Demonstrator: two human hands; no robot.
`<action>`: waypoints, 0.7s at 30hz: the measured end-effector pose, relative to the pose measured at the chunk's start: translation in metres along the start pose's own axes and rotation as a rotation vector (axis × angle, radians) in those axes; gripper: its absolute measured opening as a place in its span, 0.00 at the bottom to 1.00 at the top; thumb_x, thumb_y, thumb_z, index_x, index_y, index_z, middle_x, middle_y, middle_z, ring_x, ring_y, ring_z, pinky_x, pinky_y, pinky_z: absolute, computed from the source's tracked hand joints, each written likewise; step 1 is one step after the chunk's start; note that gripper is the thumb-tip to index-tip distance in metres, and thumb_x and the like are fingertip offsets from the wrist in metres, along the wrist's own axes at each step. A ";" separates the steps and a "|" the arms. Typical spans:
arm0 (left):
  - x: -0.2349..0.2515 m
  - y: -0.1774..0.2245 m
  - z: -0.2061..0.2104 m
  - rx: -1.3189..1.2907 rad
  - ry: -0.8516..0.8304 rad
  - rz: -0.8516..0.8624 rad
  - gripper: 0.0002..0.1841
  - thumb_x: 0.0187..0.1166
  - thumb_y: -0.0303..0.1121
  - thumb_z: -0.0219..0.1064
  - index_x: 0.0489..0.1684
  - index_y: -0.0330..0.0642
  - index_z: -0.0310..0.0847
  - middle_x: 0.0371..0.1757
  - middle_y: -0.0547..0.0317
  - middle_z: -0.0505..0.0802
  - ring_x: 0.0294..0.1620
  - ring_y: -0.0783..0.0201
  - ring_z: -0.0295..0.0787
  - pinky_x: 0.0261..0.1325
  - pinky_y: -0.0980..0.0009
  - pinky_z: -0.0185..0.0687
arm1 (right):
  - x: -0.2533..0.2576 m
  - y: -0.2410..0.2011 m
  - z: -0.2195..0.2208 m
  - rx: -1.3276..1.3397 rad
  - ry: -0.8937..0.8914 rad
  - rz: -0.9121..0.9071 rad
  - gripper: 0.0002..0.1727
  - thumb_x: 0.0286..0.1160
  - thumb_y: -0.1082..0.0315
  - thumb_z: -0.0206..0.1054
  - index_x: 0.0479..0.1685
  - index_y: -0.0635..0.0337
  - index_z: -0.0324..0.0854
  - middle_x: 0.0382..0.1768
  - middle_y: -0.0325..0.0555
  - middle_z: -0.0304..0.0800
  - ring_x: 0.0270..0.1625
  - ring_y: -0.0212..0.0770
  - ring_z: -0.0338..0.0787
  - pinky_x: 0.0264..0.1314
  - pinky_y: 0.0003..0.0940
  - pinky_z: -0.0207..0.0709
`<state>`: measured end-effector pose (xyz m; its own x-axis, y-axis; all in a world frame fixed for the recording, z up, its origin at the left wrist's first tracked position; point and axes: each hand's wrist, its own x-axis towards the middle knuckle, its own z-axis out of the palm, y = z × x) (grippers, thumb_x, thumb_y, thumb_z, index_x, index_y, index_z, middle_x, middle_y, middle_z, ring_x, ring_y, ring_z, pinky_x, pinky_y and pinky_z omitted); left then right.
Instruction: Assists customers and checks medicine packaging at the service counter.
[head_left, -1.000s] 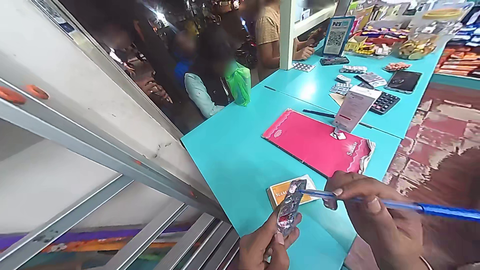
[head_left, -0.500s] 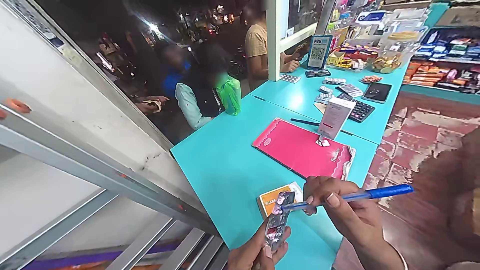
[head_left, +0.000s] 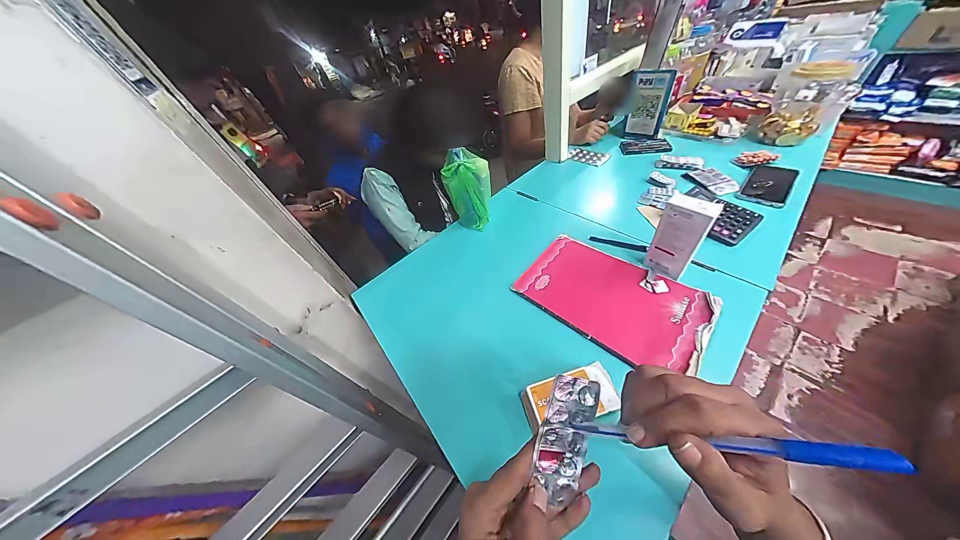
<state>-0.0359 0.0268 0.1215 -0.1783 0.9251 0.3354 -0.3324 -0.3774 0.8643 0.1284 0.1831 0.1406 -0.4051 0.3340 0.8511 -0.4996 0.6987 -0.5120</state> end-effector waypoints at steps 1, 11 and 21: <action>0.000 0.000 0.000 -0.012 -0.002 -0.006 0.19 0.89 0.27 0.55 0.76 0.41 0.79 0.66 0.55 0.93 0.64 0.58 0.93 0.64 0.62 0.91 | 0.000 0.000 0.000 -0.006 0.022 -0.004 0.16 0.92 0.58 0.56 0.44 0.56 0.86 0.41 0.34 0.91 0.50 0.24 0.88 0.54 0.19 0.80; -0.001 0.001 -0.001 -0.037 -0.013 -0.001 0.20 0.89 0.28 0.56 0.77 0.44 0.80 0.68 0.54 0.92 0.66 0.58 0.92 0.65 0.63 0.91 | 0.001 0.004 0.003 -0.011 -0.003 -0.002 0.15 0.91 0.59 0.57 0.44 0.56 0.86 0.42 0.34 0.91 0.51 0.24 0.89 0.56 0.19 0.80; 0.000 0.000 -0.003 -0.145 -0.023 -0.031 0.20 0.90 0.28 0.54 0.77 0.44 0.80 0.69 0.51 0.91 0.66 0.57 0.92 0.65 0.63 0.90 | -0.003 0.002 0.007 -0.120 -0.030 -0.045 0.15 0.91 0.59 0.57 0.45 0.57 0.85 0.41 0.37 0.89 0.50 0.26 0.87 0.54 0.18 0.78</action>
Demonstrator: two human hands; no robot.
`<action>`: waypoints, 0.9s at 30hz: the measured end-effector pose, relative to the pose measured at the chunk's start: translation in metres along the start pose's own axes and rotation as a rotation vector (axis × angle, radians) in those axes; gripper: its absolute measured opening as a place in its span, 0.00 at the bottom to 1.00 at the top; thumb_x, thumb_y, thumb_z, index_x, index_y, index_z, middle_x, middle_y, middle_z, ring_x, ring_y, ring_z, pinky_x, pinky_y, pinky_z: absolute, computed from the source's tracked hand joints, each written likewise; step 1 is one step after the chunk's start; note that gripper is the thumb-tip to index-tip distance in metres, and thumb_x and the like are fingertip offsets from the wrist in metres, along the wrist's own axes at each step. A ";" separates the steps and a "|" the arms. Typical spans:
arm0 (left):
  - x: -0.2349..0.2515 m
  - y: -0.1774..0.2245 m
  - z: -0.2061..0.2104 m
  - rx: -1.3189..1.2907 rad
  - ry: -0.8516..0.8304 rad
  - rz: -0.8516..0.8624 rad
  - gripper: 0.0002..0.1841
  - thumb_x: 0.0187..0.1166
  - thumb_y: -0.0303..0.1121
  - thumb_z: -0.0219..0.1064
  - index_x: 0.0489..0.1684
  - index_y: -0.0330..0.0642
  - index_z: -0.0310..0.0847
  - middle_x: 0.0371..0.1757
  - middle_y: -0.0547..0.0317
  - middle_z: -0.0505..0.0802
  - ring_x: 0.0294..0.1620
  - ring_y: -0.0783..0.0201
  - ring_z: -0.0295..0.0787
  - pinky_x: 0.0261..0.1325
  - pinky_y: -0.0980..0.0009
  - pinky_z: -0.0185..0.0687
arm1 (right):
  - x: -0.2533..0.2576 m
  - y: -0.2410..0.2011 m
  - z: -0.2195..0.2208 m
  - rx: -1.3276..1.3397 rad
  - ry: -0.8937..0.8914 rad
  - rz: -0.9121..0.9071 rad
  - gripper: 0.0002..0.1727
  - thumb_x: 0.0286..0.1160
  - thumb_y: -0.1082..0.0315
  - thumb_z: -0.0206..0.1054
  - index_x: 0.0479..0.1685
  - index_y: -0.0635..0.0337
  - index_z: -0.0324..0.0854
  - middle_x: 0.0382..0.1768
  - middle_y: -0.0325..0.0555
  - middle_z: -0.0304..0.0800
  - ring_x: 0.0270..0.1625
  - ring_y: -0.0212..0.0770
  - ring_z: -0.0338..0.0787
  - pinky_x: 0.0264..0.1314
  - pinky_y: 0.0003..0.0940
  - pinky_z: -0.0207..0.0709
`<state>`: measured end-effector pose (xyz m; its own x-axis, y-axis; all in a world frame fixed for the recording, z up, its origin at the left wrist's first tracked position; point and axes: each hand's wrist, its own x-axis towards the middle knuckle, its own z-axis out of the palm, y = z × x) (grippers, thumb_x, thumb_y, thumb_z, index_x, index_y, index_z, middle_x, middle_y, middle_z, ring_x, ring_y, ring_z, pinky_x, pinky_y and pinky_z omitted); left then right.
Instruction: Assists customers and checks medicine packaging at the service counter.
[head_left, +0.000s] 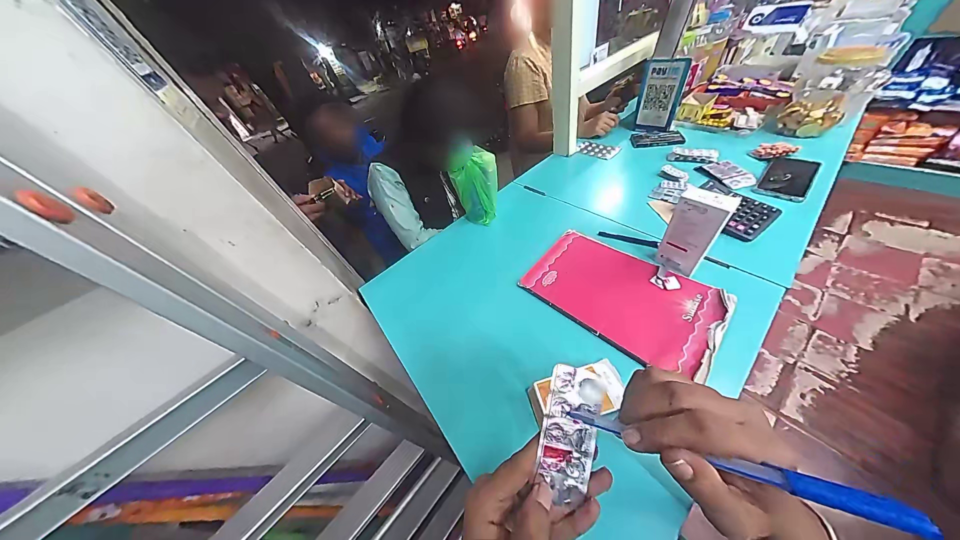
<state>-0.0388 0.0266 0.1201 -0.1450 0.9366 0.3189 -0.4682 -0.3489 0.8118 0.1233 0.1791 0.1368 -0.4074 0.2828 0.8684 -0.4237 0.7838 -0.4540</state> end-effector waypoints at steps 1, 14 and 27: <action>0.000 -0.001 0.000 -0.008 -0.004 0.002 0.20 0.90 0.28 0.54 0.76 0.44 0.80 0.69 0.51 0.91 0.67 0.57 0.91 0.65 0.63 0.90 | -0.001 -0.001 0.000 0.014 0.018 0.003 0.15 0.91 0.59 0.56 0.45 0.57 0.85 0.42 0.36 0.89 0.51 0.26 0.87 0.55 0.18 0.79; -0.001 -0.002 0.003 0.021 -0.027 0.034 0.20 0.90 0.30 0.56 0.77 0.45 0.80 0.69 0.52 0.91 0.68 0.58 0.91 0.67 0.63 0.89 | -0.008 -0.006 0.002 0.010 0.047 -0.016 0.15 0.91 0.58 0.57 0.45 0.57 0.86 0.43 0.37 0.88 0.52 0.27 0.87 0.56 0.20 0.79; -0.005 0.000 0.002 0.032 -0.040 0.029 0.20 0.90 0.31 0.55 0.78 0.46 0.79 0.70 0.54 0.91 0.68 0.58 0.91 0.66 0.63 0.90 | -0.014 -0.009 0.002 -0.051 -0.026 -0.073 0.14 0.91 0.60 0.57 0.47 0.58 0.85 0.46 0.41 0.87 0.54 0.30 0.86 0.59 0.22 0.78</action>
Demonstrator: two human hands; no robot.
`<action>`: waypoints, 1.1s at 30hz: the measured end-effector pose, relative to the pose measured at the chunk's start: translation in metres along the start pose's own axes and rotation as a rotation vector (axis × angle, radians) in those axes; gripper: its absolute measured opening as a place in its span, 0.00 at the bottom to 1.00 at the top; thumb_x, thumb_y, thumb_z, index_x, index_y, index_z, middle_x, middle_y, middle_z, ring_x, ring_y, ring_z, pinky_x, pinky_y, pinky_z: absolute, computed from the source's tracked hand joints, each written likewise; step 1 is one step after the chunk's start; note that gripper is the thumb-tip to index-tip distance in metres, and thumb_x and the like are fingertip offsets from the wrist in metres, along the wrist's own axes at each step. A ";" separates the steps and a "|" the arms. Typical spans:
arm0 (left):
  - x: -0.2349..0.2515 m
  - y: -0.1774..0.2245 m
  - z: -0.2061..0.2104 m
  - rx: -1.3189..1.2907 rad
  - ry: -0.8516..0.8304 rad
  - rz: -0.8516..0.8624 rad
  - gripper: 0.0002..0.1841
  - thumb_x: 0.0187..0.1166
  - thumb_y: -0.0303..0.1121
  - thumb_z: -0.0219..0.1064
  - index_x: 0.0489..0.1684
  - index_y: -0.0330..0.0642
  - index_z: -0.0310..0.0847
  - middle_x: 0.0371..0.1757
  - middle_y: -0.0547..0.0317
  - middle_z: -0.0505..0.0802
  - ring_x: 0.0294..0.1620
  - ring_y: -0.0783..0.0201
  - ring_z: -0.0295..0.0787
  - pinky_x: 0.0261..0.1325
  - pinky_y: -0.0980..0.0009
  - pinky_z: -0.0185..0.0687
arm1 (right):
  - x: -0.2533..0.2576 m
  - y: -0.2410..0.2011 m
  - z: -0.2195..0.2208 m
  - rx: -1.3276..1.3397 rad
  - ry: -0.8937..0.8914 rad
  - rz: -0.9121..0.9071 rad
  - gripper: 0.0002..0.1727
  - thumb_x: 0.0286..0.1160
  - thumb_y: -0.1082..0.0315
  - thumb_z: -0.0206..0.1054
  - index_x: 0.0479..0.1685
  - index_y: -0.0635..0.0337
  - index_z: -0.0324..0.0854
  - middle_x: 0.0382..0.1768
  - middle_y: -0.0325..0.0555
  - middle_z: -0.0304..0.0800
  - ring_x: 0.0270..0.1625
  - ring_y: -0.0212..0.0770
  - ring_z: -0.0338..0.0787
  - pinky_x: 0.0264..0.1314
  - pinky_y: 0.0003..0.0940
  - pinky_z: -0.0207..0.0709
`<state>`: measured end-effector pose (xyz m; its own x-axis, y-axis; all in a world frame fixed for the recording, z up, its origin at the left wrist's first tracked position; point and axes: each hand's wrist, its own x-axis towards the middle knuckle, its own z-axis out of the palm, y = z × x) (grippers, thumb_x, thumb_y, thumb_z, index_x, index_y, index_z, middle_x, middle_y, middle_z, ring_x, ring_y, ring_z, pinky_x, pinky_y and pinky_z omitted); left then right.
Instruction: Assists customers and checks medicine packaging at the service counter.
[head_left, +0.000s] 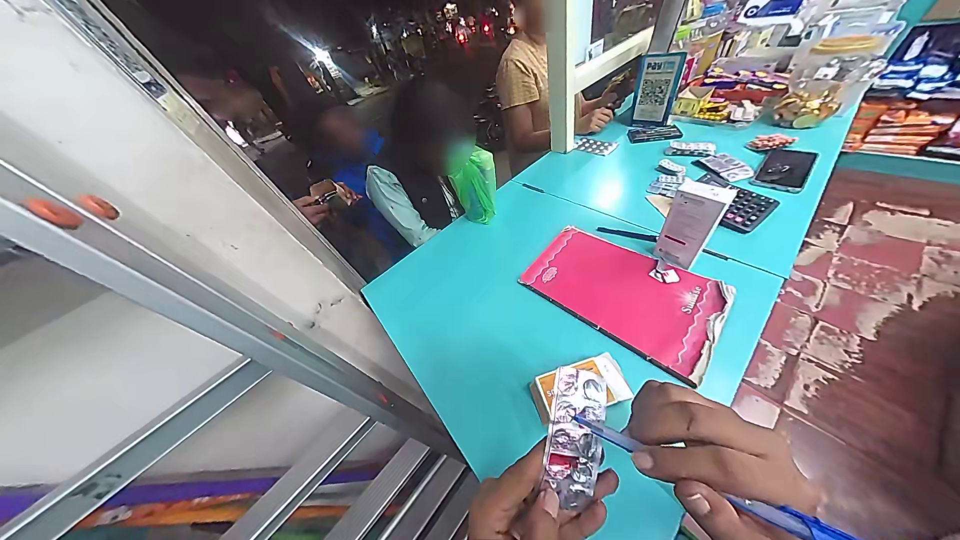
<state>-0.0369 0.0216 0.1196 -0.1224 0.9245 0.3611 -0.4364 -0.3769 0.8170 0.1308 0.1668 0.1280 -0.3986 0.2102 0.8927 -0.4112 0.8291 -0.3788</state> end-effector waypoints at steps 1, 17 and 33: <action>0.000 0.000 0.000 -0.001 0.000 0.001 0.20 0.90 0.30 0.54 0.78 0.46 0.79 0.70 0.54 0.91 0.68 0.58 0.91 0.66 0.63 0.90 | 0.000 0.000 0.001 -0.008 -0.002 -0.005 0.14 0.91 0.60 0.57 0.47 0.58 0.85 0.45 0.41 0.87 0.54 0.31 0.86 0.58 0.22 0.78; 0.001 -0.001 -0.003 -0.041 0.002 -0.015 0.20 0.90 0.31 0.55 0.78 0.44 0.79 0.70 0.51 0.91 0.67 0.57 0.91 0.66 0.63 0.90 | -0.005 -0.002 0.005 0.060 0.083 0.069 0.14 0.91 0.56 0.57 0.47 0.54 0.85 0.46 0.35 0.87 0.52 0.26 0.86 0.55 0.20 0.78; 0.004 -0.008 -0.003 -0.039 0.049 -0.043 0.20 0.89 0.27 0.54 0.76 0.44 0.81 0.68 0.49 0.92 0.66 0.55 0.92 0.64 0.62 0.91 | -0.021 0.007 0.024 -0.029 0.328 0.417 0.21 0.96 0.55 0.45 0.75 0.46 0.77 0.54 0.30 0.97 0.57 0.27 0.94 0.67 0.25 0.84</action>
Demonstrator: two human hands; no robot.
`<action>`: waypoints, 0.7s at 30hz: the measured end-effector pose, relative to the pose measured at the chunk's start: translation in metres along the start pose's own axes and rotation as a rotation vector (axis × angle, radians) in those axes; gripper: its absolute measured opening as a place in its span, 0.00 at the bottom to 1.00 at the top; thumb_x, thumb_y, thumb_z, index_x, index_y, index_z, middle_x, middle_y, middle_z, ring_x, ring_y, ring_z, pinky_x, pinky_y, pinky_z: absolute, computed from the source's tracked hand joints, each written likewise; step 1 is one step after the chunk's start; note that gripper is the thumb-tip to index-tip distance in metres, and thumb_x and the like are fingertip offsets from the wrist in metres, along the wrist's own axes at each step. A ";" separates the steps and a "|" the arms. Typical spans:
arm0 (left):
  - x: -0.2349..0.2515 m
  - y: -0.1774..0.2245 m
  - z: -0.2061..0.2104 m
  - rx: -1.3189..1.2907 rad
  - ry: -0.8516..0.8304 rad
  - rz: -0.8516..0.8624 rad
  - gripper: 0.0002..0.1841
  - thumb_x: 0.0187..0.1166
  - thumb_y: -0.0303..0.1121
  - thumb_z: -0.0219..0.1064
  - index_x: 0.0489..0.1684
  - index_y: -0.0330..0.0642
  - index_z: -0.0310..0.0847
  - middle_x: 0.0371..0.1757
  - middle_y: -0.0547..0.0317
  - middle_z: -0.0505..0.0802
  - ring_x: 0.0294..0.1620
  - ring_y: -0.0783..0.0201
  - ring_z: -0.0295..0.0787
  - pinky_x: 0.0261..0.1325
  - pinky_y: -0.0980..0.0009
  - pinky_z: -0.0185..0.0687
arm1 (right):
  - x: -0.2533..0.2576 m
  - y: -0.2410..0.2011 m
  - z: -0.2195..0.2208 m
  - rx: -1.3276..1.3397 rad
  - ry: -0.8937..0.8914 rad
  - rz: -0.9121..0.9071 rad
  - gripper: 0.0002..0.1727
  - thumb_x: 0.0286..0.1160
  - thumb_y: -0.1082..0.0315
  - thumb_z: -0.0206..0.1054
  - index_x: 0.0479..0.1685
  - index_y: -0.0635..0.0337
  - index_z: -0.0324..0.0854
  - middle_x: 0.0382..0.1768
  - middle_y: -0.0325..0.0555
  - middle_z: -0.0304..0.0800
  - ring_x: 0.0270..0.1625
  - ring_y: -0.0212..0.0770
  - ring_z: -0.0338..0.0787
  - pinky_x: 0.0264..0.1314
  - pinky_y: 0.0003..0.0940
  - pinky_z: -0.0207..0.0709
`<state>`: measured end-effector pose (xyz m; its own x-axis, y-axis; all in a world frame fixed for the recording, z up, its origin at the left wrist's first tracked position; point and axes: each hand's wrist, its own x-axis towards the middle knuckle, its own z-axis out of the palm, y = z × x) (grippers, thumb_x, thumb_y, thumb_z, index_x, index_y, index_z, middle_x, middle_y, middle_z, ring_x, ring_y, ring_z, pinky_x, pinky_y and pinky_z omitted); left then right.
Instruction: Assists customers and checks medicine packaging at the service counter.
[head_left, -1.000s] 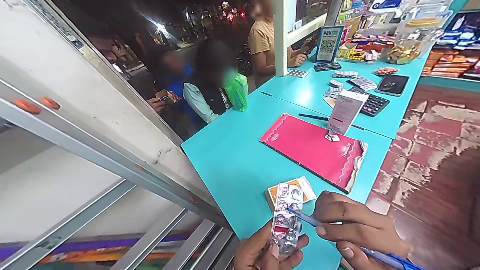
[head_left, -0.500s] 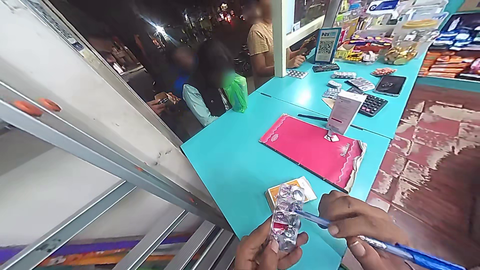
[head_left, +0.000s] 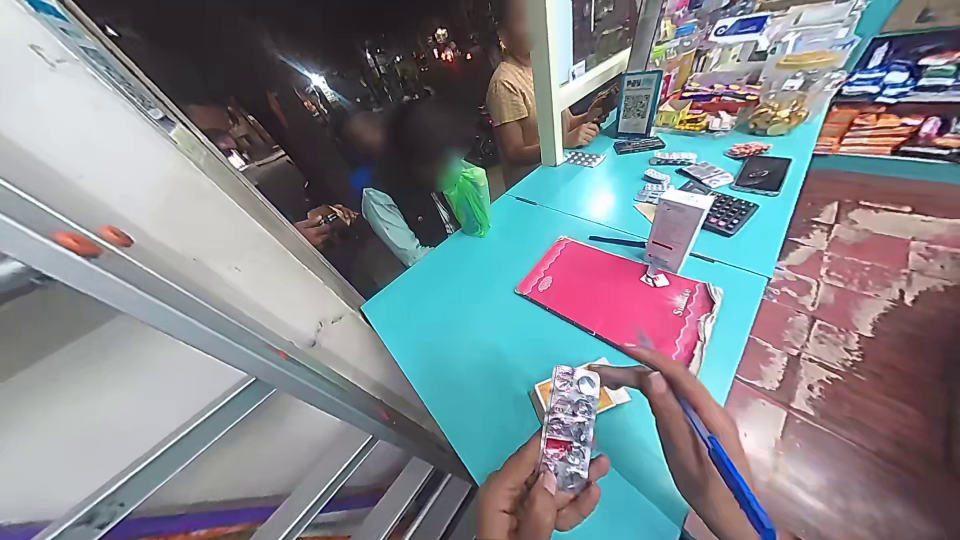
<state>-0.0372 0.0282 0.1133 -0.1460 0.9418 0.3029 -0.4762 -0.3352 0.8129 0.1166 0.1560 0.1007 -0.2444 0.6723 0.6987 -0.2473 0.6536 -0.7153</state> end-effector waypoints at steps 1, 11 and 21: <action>0.001 0.000 0.000 -0.010 -0.005 -0.008 0.20 0.89 0.27 0.54 0.76 0.44 0.81 0.68 0.49 0.91 0.66 0.54 0.92 0.64 0.62 0.91 | 0.000 0.000 0.004 0.048 -0.026 0.055 0.22 0.96 0.55 0.46 0.76 0.48 0.77 0.55 0.31 0.97 0.57 0.26 0.94 0.67 0.25 0.84; -0.022 -0.004 0.003 0.047 0.062 -0.058 0.18 0.87 0.27 0.56 0.72 0.42 0.82 0.66 0.51 0.93 0.64 0.52 0.93 0.63 0.56 0.91 | 0.004 -0.012 0.017 0.279 -0.156 0.331 0.09 0.80 0.60 0.69 0.48 0.48 0.93 0.30 0.23 0.91 0.32 0.15 0.85 0.38 0.12 0.78; -0.035 -0.006 0.013 0.461 0.166 0.091 0.11 0.86 0.33 0.59 0.48 0.47 0.91 0.41 0.77 0.97 0.42 0.84 0.91 0.51 0.79 0.88 | -0.027 -0.036 0.005 0.215 -0.243 0.211 0.08 0.82 0.65 0.67 0.48 0.55 0.90 0.24 0.22 0.87 0.27 0.08 0.76 0.32 0.06 0.69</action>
<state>-0.0175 -0.0031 0.1042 -0.3226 0.8872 0.3299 -0.0276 -0.3572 0.9336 0.1275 0.1124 0.1075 -0.5197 0.6651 0.5363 -0.3530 0.4045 -0.8437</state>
